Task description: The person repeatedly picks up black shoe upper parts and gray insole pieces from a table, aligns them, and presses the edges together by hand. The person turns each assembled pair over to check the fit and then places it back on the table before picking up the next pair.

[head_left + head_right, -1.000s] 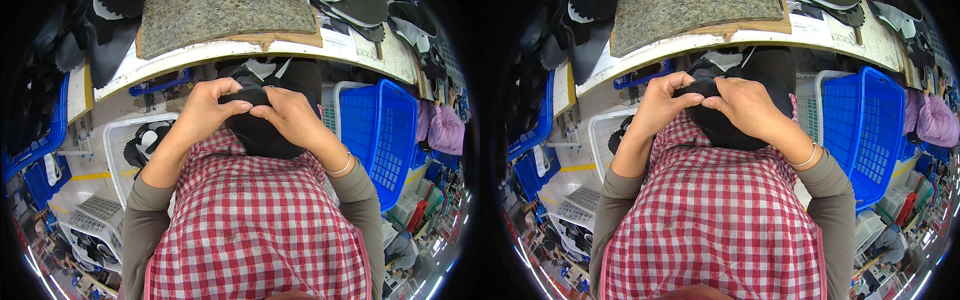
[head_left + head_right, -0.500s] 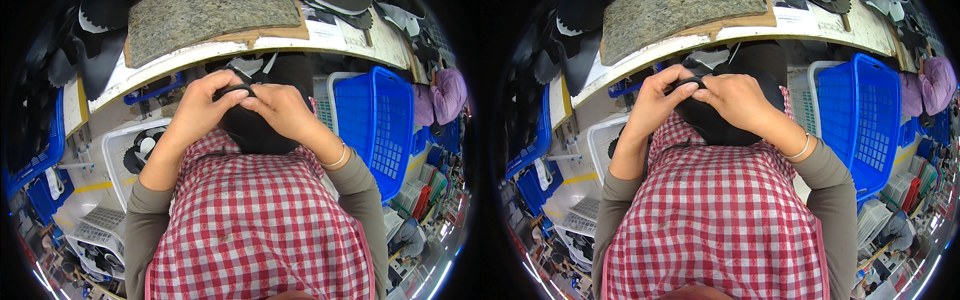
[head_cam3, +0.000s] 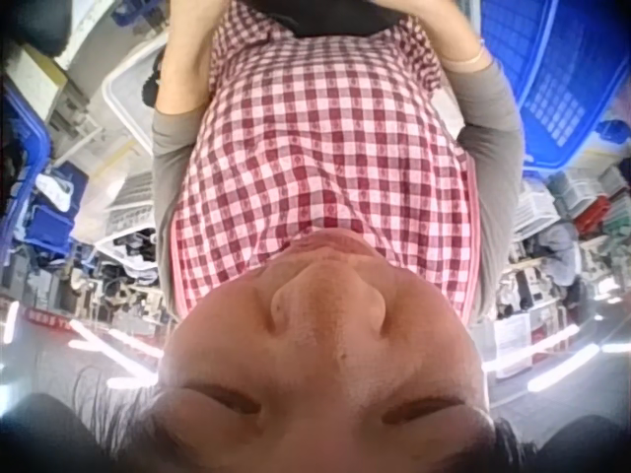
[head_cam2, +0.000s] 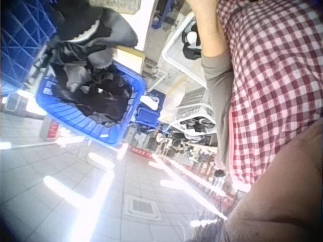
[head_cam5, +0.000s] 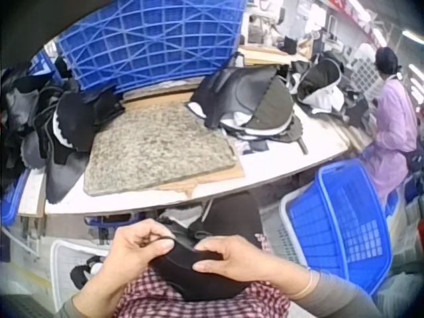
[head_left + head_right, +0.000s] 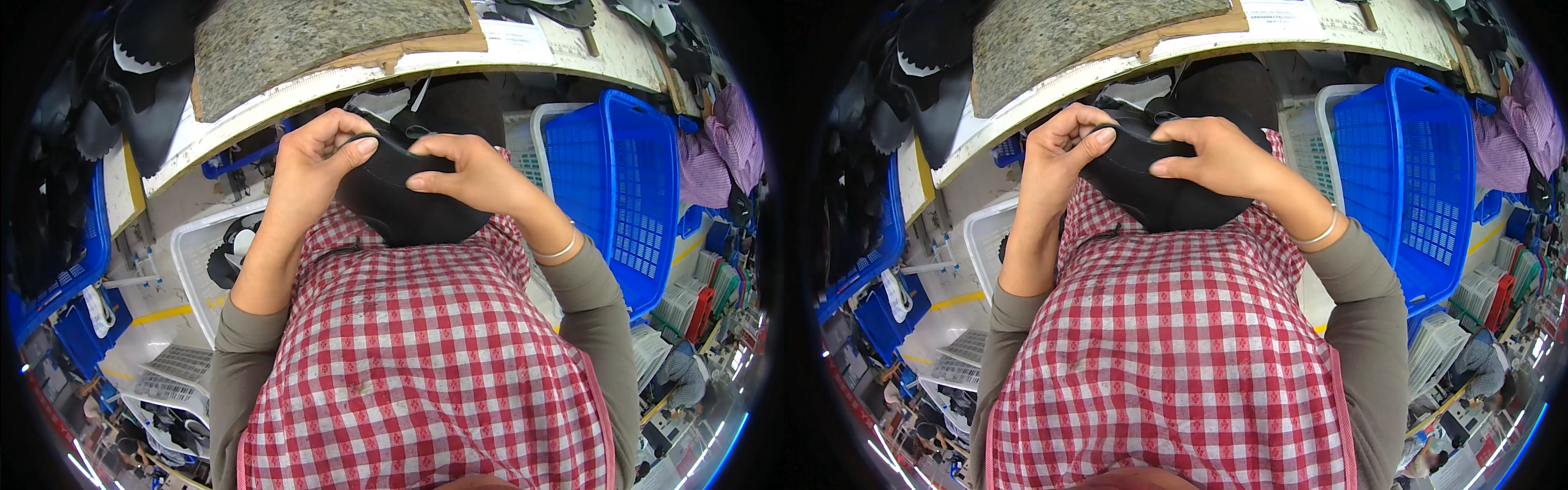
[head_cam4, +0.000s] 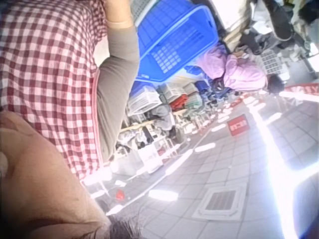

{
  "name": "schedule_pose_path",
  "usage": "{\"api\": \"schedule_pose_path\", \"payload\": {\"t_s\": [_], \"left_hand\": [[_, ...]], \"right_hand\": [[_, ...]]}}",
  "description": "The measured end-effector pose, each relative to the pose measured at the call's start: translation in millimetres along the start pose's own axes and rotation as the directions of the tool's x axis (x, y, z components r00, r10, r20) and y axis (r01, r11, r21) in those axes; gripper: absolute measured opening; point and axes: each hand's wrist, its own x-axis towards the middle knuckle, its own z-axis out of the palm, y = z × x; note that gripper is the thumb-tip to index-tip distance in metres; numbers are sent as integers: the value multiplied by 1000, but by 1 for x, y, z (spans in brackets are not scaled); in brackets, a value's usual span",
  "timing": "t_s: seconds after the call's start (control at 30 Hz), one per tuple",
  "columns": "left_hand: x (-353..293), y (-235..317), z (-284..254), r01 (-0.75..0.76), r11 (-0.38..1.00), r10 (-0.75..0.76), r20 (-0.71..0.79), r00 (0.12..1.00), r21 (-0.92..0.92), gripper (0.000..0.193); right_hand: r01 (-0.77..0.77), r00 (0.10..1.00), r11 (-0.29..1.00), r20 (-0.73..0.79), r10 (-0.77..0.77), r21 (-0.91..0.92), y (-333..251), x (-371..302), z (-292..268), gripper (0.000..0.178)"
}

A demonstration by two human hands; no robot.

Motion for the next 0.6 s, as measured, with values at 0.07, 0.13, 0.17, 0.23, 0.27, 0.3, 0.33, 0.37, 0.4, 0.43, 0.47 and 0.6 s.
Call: {"api": "schedule_pose_path", "payload": {"t_s": [0.07, 0.13, 0.17, 0.23, 0.27, 0.3, 0.33, 0.37, 0.4, 0.43, 0.47, 0.6], "left_hand": [[-1, 1, 0, 8, 1000, -8, 24, 1000, 5, 10], [-5, 5, -2, 73, 993, -78, 55, 995, 89, 10], [-8, 7, -4, 88, 990, -96, 72, 993, 105, 11], [-13, 10, -6, 129, 967, -150, 84, 985, 220, 14], [-15, 11, -6, 143, 965, -167, 92, 982, 219, 15], [-16, 11, -5, 129, 966, -151, 83, 985, 223, 16], [-17, 11, -4, 115, 967, -135, 75, 988, 226, 16], [-18, 10, -2, 113, 965, -132, 67, 989, 236, 17], [-18, 9, 1, 58, 968, -73, 53, 996, 244, 18], [-18, 8, 4, 17, 965, -29, 42, 999, 261, 19], [-18, 7, 7, -21, 962, 9, 43, 999, 273, 20], [-17, 5, 10, -91, 943, 85, 31, 996, 321, 22]], "right_hand": [[97, 995, 995, -3, -97, 33, -1, 3, 7, 20], [22, 998, 996, -54, -26, -84, -2, 2, 10, 20], [19, 997, 989, -75, -30, -146, -3, 0, 12, 21], [-28, 994, 980, -107, 7, -197, -5, -2, 12, 25], [-30, 996, 977, -83, 13, -210, -7, -2, 10, 26], [-33, 998, 974, -61, 19, -226, -8, -1, 7, 26], [-68, 997, 965, -40, 59, -255, -10, 0, 4, 27], [-48, 999, 957, -18, 44, -286, -13, 3, 0, 36], [15, 1000, 970, 2, -15, -244, -15, 7, -3, 36], [29, 999, 976, 23, -25, -217, -19, 10, -8, 36], [44, 999, 983, 37, -38, -179, -23, 13, -12, 36], [220, 971, 932, 155, -181, -290, -34, 28, -15, 35]]}}
